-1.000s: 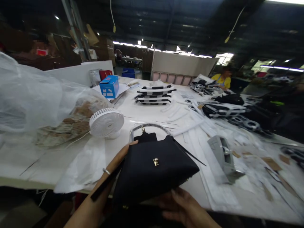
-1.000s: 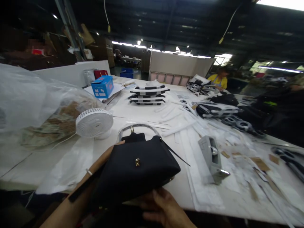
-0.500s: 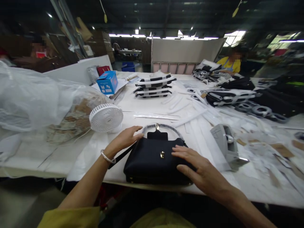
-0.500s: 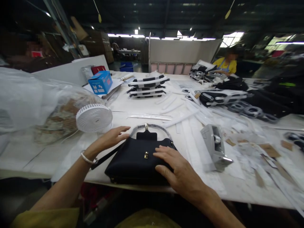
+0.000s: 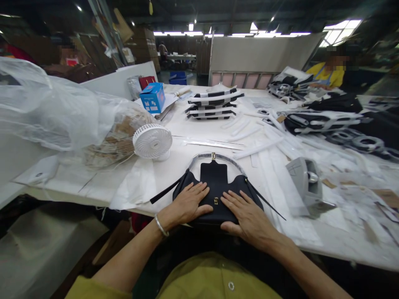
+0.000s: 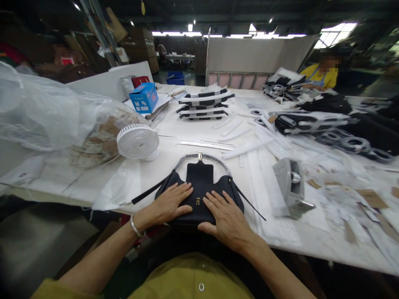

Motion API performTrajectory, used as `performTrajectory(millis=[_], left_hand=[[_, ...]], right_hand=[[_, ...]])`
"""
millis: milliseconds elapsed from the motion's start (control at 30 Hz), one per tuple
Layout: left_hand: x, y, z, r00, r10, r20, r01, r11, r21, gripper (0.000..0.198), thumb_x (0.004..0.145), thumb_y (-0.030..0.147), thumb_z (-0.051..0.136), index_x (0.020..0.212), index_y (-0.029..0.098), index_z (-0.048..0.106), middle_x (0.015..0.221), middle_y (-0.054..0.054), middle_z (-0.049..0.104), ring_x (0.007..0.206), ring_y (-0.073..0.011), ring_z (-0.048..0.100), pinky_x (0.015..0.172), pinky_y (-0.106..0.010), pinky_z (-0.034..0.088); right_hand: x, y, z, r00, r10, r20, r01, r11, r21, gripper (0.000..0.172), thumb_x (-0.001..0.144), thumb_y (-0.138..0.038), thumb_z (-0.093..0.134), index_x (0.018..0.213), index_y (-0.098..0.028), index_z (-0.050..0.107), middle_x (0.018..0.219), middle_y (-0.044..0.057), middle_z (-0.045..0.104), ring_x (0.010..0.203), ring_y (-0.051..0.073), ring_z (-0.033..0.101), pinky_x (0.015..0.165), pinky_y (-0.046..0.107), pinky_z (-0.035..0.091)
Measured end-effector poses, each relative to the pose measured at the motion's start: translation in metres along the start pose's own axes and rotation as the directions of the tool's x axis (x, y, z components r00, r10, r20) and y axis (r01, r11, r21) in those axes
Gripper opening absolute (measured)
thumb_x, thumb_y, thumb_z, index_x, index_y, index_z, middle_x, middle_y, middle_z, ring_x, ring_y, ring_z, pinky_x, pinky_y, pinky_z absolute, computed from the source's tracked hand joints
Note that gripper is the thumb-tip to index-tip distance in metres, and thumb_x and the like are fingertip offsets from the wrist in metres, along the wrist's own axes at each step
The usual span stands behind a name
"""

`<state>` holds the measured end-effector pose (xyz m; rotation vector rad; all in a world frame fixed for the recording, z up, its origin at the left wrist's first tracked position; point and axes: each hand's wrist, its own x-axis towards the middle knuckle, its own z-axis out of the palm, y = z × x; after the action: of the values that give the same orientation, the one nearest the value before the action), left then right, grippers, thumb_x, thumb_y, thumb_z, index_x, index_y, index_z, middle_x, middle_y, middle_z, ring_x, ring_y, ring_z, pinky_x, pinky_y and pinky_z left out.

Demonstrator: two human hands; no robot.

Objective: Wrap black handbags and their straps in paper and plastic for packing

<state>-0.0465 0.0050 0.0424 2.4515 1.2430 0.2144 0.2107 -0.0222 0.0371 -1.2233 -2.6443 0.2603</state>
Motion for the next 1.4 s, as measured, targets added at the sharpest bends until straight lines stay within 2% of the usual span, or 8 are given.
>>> performTrajectory(millis=[333,567,700,900,1033,1200,1300,1400], left_hand=[[-0.016,-0.009,0.035,0.956,0.051,-0.29,-0.031,0.997,0.074,0.05,0.096,0.04,0.051,0.142,0.023,0.046,0.152,-0.008,0.042,0.144,-0.023,0.033,0.119,-0.047,0.023],[-0.021,0.027,-0.015,0.965,0.03,-0.259,-0.028,1.0,0.012,0.048,0.095,0.05,0.048,0.13,0.019,0.059,0.133,-0.014,0.061,0.128,-0.0291,0.053,0.112,-0.048,0.033],[-0.029,0.05,-0.017,0.959,0.078,-0.274,-0.058,0.995,0.08,0.069,0.083,0.055,0.065,0.139,0.018,0.049,0.143,-0.017,0.052,0.132,-0.0333,0.048,0.113,-0.05,0.03],[-0.015,0.05,0.006,0.968,-0.003,-0.252,0.054,0.979,0.198,0.069,0.079,0.034,0.074,0.138,0.009,0.046,0.139,-0.023,0.054,0.128,-0.0355,0.053,0.106,-0.049,0.041],[-0.005,0.047,0.034,0.958,0.012,-0.287,0.071,0.959,0.274,0.042,0.091,0.011,0.05,0.133,0.007,0.051,0.13,-0.021,0.062,0.118,-0.0297,0.061,0.098,-0.042,0.05],[-0.004,0.04,0.075,0.937,0.074,-0.342,0.069,0.919,0.388,0.044,0.093,0.007,0.041,0.137,0.003,0.048,0.135,-0.024,0.056,0.124,-0.0301,0.058,0.103,-0.043,0.048],[-0.006,0.04,0.073,0.932,0.096,-0.349,0.052,0.919,0.391,0.045,0.094,0.008,0.039,0.138,0.003,0.047,0.136,-0.023,0.056,0.125,-0.029,0.057,0.104,-0.042,0.047],[-0.011,0.039,0.049,0.939,0.134,-0.316,0.006,0.913,0.407,0.041,0.095,0.009,0.038,0.134,0.004,0.051,0.133,-0.02,0.06,0.122,-0.027,0.059,0.104,-0.04,0.047]], right_hand=[[-0.022,0.006,0.039,0.968,-0.113,-0.223,0.093,0.991,-0.102,0.065,0.09,-0.053,0.058,0.145,-0.018,0.045,0.146,0.013,0.049,0.138,0.029,0.042,0.115,0.052,0.029],[-0.01,-0.005,-0.02,0.983,-0.055,-0.173,0.046,0.997,-0.059,0.059,0.084,-0.048,0.068,0.135,-0.021,0.057,0.138,0.012,0.058,0.127,0.03,0.053,0.112,0.051,0.035],[-0.002,-0.018,-0.033,0.985,-0.06,-0.162,0.052,0.997,-0.053,0.065,0.078,-0.04,0.074,0.137,-0.022,0.055,0.14,0.012,0.056,0.129,0.031,0.052,0.113,0.051,0.033],[0.012,-0.016,-0.01,0.982,-0.076,-0.171,0.053,0.989,-0.135,0.064,0.074,-0.015,0.07,0.136,-0.019,0.054,0.136,0.012,0.06,0.123,0.03,0.057,0.107,0.049,0.04],[0.012,-0.009,0.014,0.965,-0.091,-0.247,0.046,0.982,-0.184,0.049,0.078,-0.005,0.057,0.125,-0.017,0.064,0.123,0.011,0.068,0.112,0.027,0.065,0.097,0.042,0.047],[0.006,-0.009,0.042,0.927,-0.15,-0.344,0.064,0.967,-0.248,0.05,0.082,0.003,0.043,0.122,-0.015,0.067,0.122,0.011,0.069,0.111,0.024,0.065,0.097,0.038,0.046],[0.003,-0.011,0.044,0.918,-0.16,-0.362,0.067,0.964,-0.256,0.052,0.082,0.004,0.039,0.124,-0.013,0.066,0.123,0.012,0.068,0.112,0.024,0.065,0.098,0.039,0.046],[0.003,-0.01,0.038,0.906,-0.171,-0.388,0.076,0.966,-0.248,0.055,0.082,0.004,0.036,0.126,-0.014,0.064,0.124,0.01,0.068,0.113,0.023,0.065,0.098,0.039,0.046]])
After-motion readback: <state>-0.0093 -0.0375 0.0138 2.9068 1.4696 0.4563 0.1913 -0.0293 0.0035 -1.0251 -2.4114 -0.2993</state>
